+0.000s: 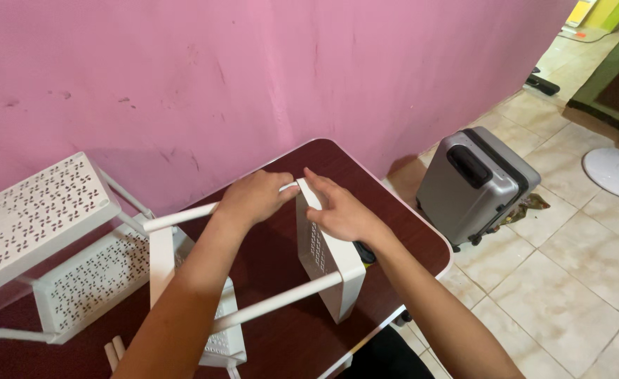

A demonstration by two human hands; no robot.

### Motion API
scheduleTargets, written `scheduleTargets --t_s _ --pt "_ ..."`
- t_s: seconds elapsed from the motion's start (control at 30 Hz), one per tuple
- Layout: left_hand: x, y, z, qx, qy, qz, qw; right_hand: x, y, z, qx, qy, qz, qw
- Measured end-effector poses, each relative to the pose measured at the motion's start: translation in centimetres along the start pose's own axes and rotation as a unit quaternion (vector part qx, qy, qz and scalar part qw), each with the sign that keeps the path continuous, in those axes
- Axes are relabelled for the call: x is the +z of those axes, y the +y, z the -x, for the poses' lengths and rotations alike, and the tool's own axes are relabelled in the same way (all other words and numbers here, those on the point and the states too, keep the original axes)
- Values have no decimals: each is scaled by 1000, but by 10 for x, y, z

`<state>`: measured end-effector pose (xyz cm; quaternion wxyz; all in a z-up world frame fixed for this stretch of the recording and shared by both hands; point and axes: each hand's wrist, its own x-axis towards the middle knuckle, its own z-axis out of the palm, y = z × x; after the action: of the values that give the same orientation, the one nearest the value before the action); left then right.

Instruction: The person disassembles a white plastic two-tier stand by removing its legs and trays, then reassembles it by inserting the legs and placing the trays back. The person handles the trays and legs by hand, repeatedly inserting and removing components during the process.

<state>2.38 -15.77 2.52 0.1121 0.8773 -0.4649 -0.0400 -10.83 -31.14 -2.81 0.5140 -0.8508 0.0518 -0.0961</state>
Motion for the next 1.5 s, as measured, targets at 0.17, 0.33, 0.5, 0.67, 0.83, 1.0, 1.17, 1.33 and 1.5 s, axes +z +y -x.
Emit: scheduleTargets --t_s 0.17,0.33,0.5,0.67,0.83,1.0,1.17,1.33,1.5 --pt "1 -5 -1 -21 16 9 1000 2 5 -9 -39 12 12 999" --pt "7 -9 1 20 32 -38 999 6 4 -10 0 3 -8 1000" --pt "9 -12 7 11 50 -51 997 8 0 -13 -24 2 4 1000" --pt "6 -23 -6 -10 -61 5 998 12 5 -15 -4 0 -2 1000" --pt "8 -38 -21 11 -68 48 996 10 3 -21 -32 5 -19 999" --pt "6 -54 -42 -90 -236 217 943 4 2 -22 -43 -12 -20 999" --pt "3 -61 -57 -142 -358 339 858 0 -1 -21 10 -17 -12 1000" --pt "13 -70 -60 -128 -275 286 909 1 4 -28 -16 -12 -32 999" --pt "28 -64 -53 40 -32 104 993 1 4 -34 3 6 -13 1000"
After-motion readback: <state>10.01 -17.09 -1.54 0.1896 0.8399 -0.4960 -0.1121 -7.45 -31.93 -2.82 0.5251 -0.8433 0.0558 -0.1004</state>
